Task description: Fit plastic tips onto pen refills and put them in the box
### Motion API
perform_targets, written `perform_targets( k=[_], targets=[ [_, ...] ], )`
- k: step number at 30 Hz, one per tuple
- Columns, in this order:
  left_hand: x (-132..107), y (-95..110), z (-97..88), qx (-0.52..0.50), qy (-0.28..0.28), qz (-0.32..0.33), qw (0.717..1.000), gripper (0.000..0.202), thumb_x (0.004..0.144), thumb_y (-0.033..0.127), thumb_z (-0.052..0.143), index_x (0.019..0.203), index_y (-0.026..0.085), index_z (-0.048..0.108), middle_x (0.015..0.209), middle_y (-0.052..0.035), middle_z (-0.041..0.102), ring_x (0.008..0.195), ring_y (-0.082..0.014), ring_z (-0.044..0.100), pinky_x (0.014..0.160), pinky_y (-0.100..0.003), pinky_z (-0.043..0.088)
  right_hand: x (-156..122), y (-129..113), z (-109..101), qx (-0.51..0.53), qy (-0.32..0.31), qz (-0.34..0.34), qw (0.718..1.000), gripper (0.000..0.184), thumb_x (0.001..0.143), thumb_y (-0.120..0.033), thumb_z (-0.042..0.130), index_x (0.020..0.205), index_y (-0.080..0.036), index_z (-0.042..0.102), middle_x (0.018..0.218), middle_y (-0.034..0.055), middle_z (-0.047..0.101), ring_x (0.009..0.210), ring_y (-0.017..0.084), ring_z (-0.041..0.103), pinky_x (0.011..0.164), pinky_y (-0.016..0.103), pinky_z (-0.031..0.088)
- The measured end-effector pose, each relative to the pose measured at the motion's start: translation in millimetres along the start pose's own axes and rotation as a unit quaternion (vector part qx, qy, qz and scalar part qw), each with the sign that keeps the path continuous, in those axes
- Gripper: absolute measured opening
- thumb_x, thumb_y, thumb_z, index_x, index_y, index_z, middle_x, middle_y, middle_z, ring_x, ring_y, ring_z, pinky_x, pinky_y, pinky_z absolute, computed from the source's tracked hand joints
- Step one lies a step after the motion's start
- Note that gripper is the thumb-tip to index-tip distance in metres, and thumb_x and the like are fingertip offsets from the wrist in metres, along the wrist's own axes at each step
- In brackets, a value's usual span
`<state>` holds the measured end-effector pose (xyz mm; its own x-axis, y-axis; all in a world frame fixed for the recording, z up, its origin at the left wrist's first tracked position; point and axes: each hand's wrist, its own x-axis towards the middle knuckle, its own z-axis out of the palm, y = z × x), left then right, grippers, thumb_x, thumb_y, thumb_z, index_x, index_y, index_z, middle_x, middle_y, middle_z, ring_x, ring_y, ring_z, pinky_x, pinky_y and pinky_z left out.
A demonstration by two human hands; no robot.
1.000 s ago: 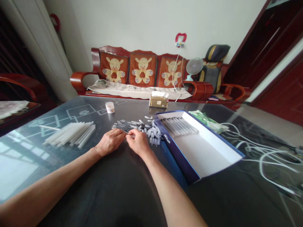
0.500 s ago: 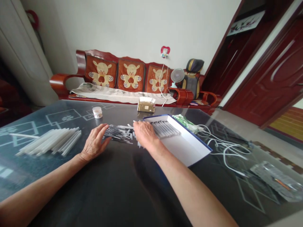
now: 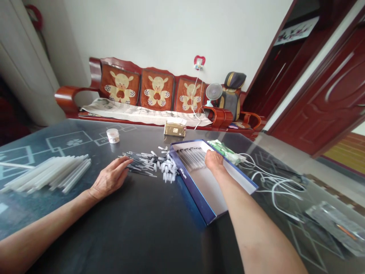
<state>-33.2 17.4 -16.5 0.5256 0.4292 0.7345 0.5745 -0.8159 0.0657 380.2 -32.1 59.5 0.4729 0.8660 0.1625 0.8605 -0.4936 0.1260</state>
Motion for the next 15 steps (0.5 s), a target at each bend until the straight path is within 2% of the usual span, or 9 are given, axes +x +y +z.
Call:
perform_targets(
  k=[5, 9, 12, 15],
  targets=[
    [-0.2, 0.8, 0.2, -0.003, -0.004, 0.004, 1.0, 0.03, 0.092, 0.017, 0.042, 0.118, 0.017, 0.057, 0.108, -0.0102, 0.062, 0.098, -0.018, 0.061, 0.087, -0.03, 0.054, 5.2, -3.7, 0.0, -0.008, -0.016, -0.011, 1.0, 0.031, 0.09, -0.016, 0.046, 0.11, -0.006, 0.067, 0.104, 0.0254, 0.066, 0.097, 0.027, 0.065, 0.079, 0.035, 0.044],
    [0.9, 3.7, -2.7, 0.007, -0.033, -0.014, 0.999, 0.028, 0.092, 0.016, 0.04, 0.108, 0.017, 0.062, 0.093, -0.0074, 0.064, 0.086, -0.0156, 0.062, 0.078, -0.027, 0.054, 6.1, -7.1, -10.2, -0.012, -0.01, -0.008, 1.0, 0.031, 0.087, -0.016, 0.047, 0.106, -0.005, 0.069, 0.111, 0.0284, 0.062, 0.098, 0.032, 0.064, 0.073, 0.037, 0.044],
    [1.7, 5.9, -5.1, 0.024, -0.065, -0.03, 0.997, 0.027, 0.091, 0.018, 0.041, 0.104, 0.017, 0.065, 0.086, -0.0067, 0.063, 0.081, -0.0157, 0.061, 0.074, -0.027, 0.053, 2.3, -18.9, -29.2, 0.023, 0.053, -0.042, 0.997, 0.032, 0.089, -0.024, 0.046, 0.107, -0.011, 0.069, 0.107, 0.0245, 0.064, 0.091, 0.03, 0.065, 0.069, 0.037, 0.042],
    [1.5, 7.1, -5.9, 0.041, -0.08, -0.055, 0.994, 0.027, 0.091, 0.017, 0.041, 0.103, 0.016, 0.065, 0.088, -0.0071, 0.063, 0.082, -0.0168, 0.06, 0.076, -0.029, 0.053, -21.9, -50.8, -52.5, 0.089, 0.151, -0.133, 0.975, 0.027, 0.088, -0.024, 0.048, 0.103, -0.014, 0.069, 0.096, 0.0186, 0.068, 0.084, 0.026, 0.064, 0.071, 0.035, 0.041]
  ],
)
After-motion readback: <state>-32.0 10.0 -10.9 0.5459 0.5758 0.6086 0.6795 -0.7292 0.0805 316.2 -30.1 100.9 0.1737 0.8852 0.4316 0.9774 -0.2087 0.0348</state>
